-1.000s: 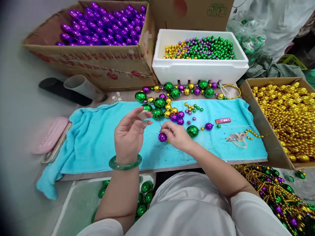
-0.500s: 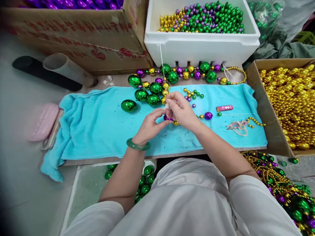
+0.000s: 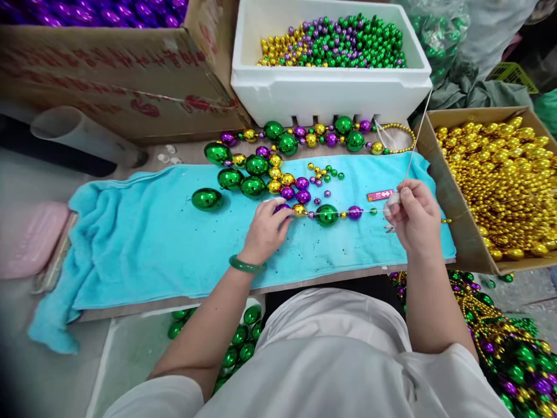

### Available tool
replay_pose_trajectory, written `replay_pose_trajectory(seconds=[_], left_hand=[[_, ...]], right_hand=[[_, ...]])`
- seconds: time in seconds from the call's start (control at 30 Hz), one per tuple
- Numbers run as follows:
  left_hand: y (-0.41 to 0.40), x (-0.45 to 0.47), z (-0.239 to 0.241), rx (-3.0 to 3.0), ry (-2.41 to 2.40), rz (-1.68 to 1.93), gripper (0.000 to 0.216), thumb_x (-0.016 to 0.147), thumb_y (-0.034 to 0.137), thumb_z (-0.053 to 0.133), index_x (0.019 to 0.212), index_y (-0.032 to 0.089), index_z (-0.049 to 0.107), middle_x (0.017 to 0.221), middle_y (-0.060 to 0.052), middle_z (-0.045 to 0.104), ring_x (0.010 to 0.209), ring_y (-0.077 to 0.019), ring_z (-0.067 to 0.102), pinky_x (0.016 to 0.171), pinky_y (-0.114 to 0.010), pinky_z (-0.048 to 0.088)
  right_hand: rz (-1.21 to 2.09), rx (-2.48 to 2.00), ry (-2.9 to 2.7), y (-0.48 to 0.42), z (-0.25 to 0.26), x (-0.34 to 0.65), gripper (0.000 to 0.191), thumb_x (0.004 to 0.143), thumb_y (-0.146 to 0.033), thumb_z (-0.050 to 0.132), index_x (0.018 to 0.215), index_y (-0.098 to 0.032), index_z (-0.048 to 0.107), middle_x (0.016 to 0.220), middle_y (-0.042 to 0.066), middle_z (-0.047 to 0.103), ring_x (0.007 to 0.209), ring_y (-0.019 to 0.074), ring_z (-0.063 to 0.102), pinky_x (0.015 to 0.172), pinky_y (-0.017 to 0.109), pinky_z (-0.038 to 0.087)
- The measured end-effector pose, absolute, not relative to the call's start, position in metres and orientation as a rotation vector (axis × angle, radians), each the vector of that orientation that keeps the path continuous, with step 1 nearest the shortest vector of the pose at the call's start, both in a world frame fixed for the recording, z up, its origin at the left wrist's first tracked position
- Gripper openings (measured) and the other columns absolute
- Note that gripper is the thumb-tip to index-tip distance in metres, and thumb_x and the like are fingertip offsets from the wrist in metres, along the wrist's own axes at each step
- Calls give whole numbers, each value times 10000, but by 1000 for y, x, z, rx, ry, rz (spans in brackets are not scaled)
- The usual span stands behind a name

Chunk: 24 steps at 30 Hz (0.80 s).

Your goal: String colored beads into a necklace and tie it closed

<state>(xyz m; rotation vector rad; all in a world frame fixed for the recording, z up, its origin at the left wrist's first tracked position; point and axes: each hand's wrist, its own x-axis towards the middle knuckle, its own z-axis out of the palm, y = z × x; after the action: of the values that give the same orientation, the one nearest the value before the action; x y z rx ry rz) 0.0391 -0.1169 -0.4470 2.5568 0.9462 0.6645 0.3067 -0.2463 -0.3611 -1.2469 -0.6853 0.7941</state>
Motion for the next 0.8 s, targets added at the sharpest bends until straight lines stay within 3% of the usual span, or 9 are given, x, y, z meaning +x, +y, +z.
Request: replay_pose_trajectory(seconds=[0.1,0.17,0.3,0.53,0.67,0.8], left_hand=[[-105,42,-434,2585,908,683,301,833,369,595,1067,189,656,1196,-116,554,1135,-276,472,1003,-460,387],[-87,53,-422,2598,939,719,307,858,375,561,1078,182,654,1149,-110,587,1095,-264,490,981,-445,397],[-41,100,-407,2687,974,533,291,916,261,435,1055,166,673,1042,-102,636,1010,-239,519,944,-411,420],[9,169,-428,2715,1011,-31,322,800,75,480,1016,143,708,1058,-141,636,1018,-261,572,888,-383,459],[8,165,-424,2392,1072,282,235,773,103,559,962,139,694,999,-114,654,980,-232,597,894,-361,462],[-16,143,-403,1434,871,644,187,823,209,570,994,163,627,875,-50,661,790,-132,624,742,-273,492]], right_hand=[[887,-1322,-609,-256,-381,307,168,805,-315,619,872,-224,495,528,-61,469,466,93,446,421,217,319],[957,-1354,-577,-258,-393,300,141,810,-276,591,900,-224,497,537,-57,495,476,98,460,428,219,321],[1044,-1302,-595,-253,-408,282,120,837,-265,562,937,-223,511,564,-53,514,513,99,479,453,217,343],[1083,-1280,-642,-248,-414,273,117,839,-279,573,929,-207,556,563,-44,527,519,102,489,439,214,328],[1049,-1368,-646,-253,-420,272,142,835,-300,582,928,-192,589,557,-41,529,495,94,474,440,214,325],[991,-1448,-734,-255,-420,270,141,823,-276,578,901,-172,633,534,-37,526,485,90,470,452,216,333]])
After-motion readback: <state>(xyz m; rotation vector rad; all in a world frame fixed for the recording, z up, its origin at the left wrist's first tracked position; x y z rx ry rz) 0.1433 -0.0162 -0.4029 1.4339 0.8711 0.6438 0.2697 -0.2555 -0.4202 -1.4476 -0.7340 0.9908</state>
